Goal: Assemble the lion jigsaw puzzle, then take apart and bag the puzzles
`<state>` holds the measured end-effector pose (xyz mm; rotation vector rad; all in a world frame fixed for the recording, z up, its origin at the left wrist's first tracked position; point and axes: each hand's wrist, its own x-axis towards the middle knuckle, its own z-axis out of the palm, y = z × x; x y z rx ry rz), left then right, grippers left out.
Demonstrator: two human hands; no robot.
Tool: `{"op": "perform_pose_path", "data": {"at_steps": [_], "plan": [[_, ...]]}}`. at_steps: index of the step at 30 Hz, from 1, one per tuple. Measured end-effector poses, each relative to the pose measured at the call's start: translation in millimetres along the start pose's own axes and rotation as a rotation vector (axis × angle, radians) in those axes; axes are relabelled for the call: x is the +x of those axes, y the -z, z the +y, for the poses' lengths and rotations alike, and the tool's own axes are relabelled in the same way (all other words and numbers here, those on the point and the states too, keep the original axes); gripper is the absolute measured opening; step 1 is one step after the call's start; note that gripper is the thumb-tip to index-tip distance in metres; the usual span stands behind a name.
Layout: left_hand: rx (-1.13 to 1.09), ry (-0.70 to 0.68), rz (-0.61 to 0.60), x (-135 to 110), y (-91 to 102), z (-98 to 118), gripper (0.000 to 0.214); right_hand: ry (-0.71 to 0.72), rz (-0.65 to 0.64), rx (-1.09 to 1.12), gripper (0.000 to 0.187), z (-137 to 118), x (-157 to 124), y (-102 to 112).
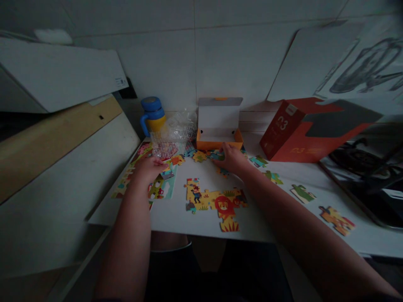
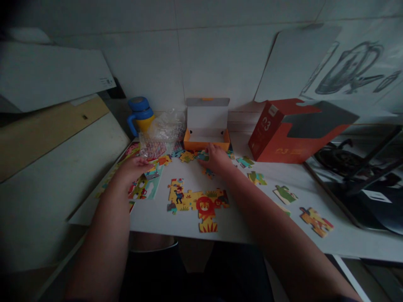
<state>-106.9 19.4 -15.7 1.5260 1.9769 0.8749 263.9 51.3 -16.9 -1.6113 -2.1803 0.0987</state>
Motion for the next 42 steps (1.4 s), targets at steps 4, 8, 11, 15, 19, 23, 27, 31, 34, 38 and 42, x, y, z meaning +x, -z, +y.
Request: {"op": "perform_pose_path", "data": {"at_steps": [4, 8, 11, 15, 19, 23, 27, 31, 34, 38, 42], "plan": [[-0.036, 0.027, -0.039, -1, 3.8, -5, 0.041, 0.002, 0.019, 0.056, 0.042, 14, -1, -3], [0.06, 0.062, -0.039, -1, 6.6, -8, 0.039, -0.048, 0.05, 0.036, 0.044, 35, -8, 11], [0.107, 0.077, -0.052, -1, 7.5, -9, 0.042, -0.093, -0.012, 0.004, 0.044, 48, -11, 19], [0.161, 0.056, -0.045, 0, 8.1, -10, 0.041, -0.105, -0.065, -0.015, 0.044, 58, -13, 23], [0.182, 0.027, -0.042, 2, 8.1, -11, 0.037, -0.089, -0.072, -0.002, 0.042, 59, -13, 25], [0.192, 0.025, -0.037, 2, 8.0, -11, 0.038, -0.074, -0.026, 0.019, 0.042, 57, -14, 28], [0.224, 0.059, -0.066, 2, 8.5, -8, 0.041, -0.064, 0.012, 0.019, 0.041, 56, -13, 31], [0.266, 0.055, -0.074, 3, 8.8, -10, 0.044, -0.071, 0.107, -0.001, 0.041, 60, -12, 42], [0.268, 0.058, -0.057, 4, 9.1, -12, 0.046, -0.127, 0.192, -0.06, 0.042, 67, -16, 57], [0.306, 0.077, -0.042, 5, 10.4, -12, 0.046, -0.27, 0.269, -0.155, 0.039, 76, -22, 71], [0.314, 0.078, -0.046, 5, 10.8, -9, 0.044, -0.374, 0.203, -0.21, 0.036, 79, -23, 67]]}}
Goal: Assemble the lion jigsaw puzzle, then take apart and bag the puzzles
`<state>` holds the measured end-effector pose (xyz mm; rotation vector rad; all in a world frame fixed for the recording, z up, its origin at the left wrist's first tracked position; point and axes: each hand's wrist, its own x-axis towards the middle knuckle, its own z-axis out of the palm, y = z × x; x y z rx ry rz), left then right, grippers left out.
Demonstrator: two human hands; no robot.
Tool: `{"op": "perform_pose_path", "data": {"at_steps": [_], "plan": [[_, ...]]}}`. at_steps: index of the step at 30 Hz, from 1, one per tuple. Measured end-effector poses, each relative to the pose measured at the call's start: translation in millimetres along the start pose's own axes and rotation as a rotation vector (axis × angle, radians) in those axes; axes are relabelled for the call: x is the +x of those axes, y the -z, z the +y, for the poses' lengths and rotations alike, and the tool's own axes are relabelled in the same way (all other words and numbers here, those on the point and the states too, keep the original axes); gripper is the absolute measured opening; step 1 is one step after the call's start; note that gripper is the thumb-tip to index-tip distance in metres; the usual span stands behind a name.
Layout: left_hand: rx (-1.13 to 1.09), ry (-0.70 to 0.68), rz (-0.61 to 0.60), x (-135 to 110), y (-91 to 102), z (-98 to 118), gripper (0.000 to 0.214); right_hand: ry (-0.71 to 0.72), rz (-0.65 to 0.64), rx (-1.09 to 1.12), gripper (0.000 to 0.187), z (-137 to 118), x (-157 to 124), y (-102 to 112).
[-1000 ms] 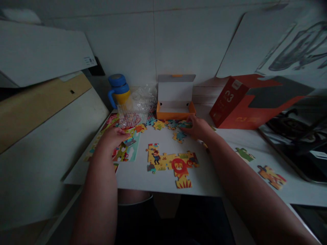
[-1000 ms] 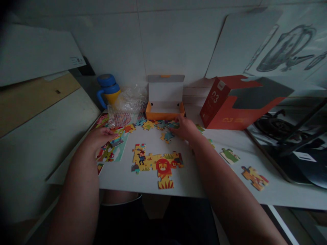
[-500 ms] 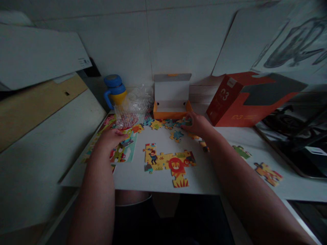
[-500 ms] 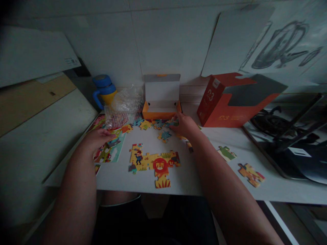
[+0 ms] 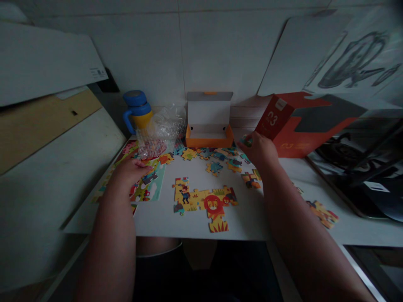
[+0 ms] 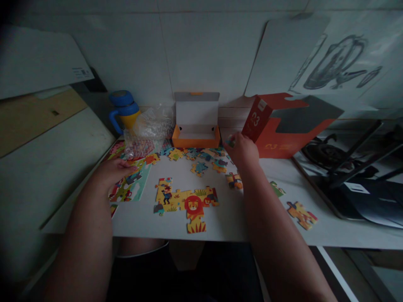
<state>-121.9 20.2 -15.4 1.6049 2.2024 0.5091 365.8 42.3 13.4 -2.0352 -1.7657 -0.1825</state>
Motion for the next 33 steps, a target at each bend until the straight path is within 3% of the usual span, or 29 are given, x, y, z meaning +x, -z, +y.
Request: {"op": "perform_pose_path", "data": {"at_steps": [4, 11, 18, 23, 29, 33], "plan": [[-0.033, -0.006, 0.017, -1, -1.4, 1, 0.045, -0.003, -0.128, -0.039, 0.036, -2, 0, -12], [-0.017, -0.008, 0.033, -2, -2.5, 2, 0.042, 0.126, -0.295, -0.001, 0.042, -1, -1, -22], [0.037, 0.005, 0.028, -4, 1.7, 8, 0.042, 0.14, -0.211, 0.023, 0.033, 5, 0, -3], [0.059, 0.015, 0.096, -10, 7.5, 21, 0.04, 0.096, -0.321, -0.094, 0.033, 13, -4, -1], [0.071, -0.232, 0.245, -18, 6.6, 40, 0.031, 0.075, -0.382, -0.132, 0.034, 24, -7, -8], [0.012, -0.387, 0.101, -47, 11.2, 69, 0.029, 0.055, -0.382, -0.141, 0.033, 28, -14, -1]]}}
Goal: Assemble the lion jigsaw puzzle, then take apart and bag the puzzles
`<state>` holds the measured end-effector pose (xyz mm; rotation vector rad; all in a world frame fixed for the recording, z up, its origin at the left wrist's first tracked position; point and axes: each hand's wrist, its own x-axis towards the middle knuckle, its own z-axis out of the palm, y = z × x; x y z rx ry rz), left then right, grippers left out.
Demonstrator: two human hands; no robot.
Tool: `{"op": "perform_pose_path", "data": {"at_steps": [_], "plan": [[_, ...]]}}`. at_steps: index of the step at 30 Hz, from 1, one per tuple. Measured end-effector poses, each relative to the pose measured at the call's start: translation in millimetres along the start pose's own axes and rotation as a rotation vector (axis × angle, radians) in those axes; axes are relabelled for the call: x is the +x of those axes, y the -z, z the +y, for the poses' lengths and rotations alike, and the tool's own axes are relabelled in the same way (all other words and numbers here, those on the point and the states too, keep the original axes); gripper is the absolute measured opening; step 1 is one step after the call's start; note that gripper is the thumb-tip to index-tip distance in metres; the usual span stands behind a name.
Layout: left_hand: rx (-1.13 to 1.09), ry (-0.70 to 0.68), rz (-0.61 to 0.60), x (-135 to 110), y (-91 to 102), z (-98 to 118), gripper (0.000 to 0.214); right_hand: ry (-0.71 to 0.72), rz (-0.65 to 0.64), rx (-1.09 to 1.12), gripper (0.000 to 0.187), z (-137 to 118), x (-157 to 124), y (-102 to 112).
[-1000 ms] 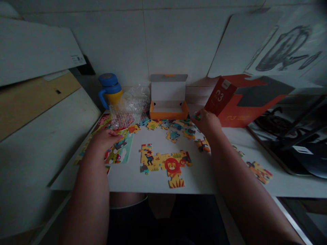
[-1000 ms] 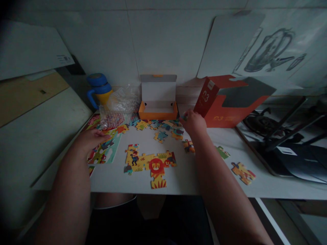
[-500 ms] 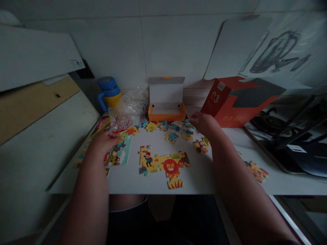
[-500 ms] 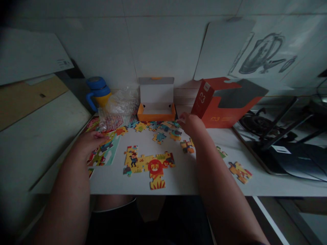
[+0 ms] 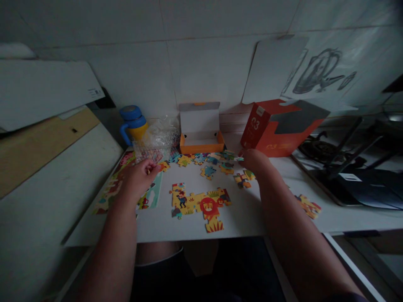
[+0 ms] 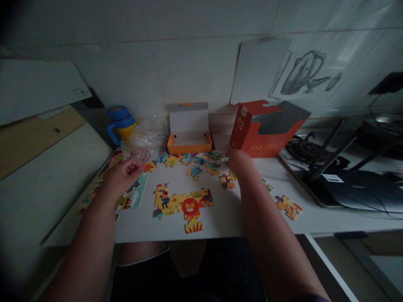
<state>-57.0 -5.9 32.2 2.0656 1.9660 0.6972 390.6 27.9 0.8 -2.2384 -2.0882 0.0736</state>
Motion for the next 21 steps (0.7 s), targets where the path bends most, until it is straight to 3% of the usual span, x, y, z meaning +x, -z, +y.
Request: {"op": "perform_pose_path", "data": {"at_steps": [5, 8, 10, 12, 16, 21], "plan": [[-0.029, -0.291, -0.17, -52, -4.7, 61, 0.018, 0.008, 0.027, 0.013, 0.035, -2, -22, 14], [-0.036, -0.508, -0.224, -94, -32.0, 91, 0.018, 0.002, 0.065, 0.027, 0.032, -8, -44, 24], [-0.035, -0.561, -0.236, -120, -56.6, 105, 0.041, 0.019, 0.103, 0.06, 0.029, -14, -64, 26], [-0.013, -0.554, -0.234, -140, -79.6, 113, 0.068, 0.051, 0.167, 0.123, 0.027, -19, -91, 23], [-0.003, -0.591, -0.226, -155, -102.2, 115, 0.068, 0.198, 0.212, 0.348, 0.022, -29, -160, 6], [-0.032, -0.676, -0.262, -146, -93.2, 105, 0.063, 0.376, -0.081, 0.723, 0.017, -48, -255, -19]]}}
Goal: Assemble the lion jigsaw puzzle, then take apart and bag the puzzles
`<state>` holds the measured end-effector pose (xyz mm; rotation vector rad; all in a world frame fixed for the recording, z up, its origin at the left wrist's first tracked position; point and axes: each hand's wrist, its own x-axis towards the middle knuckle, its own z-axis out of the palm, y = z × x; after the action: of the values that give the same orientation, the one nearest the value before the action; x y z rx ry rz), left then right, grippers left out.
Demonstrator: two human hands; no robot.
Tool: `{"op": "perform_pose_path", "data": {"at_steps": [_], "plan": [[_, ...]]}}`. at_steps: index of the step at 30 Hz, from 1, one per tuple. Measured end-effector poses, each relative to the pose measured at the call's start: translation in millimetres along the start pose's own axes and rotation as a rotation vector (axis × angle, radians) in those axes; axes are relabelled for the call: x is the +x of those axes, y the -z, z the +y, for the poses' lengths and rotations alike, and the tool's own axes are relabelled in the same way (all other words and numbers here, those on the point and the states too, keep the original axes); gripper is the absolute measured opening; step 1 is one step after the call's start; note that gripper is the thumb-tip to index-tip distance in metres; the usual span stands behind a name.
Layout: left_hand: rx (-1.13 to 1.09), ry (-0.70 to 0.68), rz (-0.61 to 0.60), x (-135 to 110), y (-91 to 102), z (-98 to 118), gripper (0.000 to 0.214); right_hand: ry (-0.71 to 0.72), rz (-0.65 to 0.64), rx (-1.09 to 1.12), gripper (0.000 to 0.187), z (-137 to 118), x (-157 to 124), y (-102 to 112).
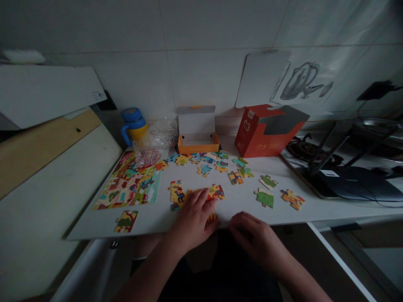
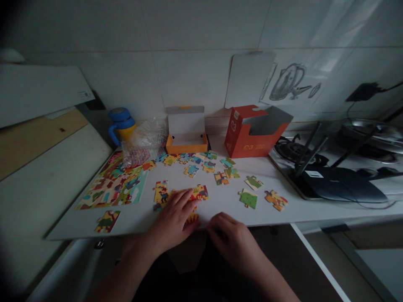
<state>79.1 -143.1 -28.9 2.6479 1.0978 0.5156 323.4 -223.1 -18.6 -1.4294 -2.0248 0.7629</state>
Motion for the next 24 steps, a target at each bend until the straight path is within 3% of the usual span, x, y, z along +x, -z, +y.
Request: {"op": "perform_pose_path", "data": {"at_steps": [5, 12, 15, 18, 24], "plan": [[0.023, -0.077, -0.058, -1, 7.7, -6, 0.074, 0.095, -0.122, -0.046, 0.015, -2, -53, -55], [-0.003, -0.127, -0.089, -5, 13.2, -12, 0.049, 0.077, -0.317, -0.166, 0.018, 34, -86, -130], [-0.022, -0.139, -0.098, -6, 13.9, -16, 0.045, -0.041, -0.357, -0.088, 0.021, 48, -86, -143], [-0.059, -0.116, -0.09, -5, 13.9, -15, 0.056, -0.162, -0.372, -0.128, 0.023, 59, -78, -151], [-0.121, -0.04, -0.01, -8, 13.9, -12, 0.07, -0.209, -0.435, -0.322, 0.026, 68, -61, -166]]}}
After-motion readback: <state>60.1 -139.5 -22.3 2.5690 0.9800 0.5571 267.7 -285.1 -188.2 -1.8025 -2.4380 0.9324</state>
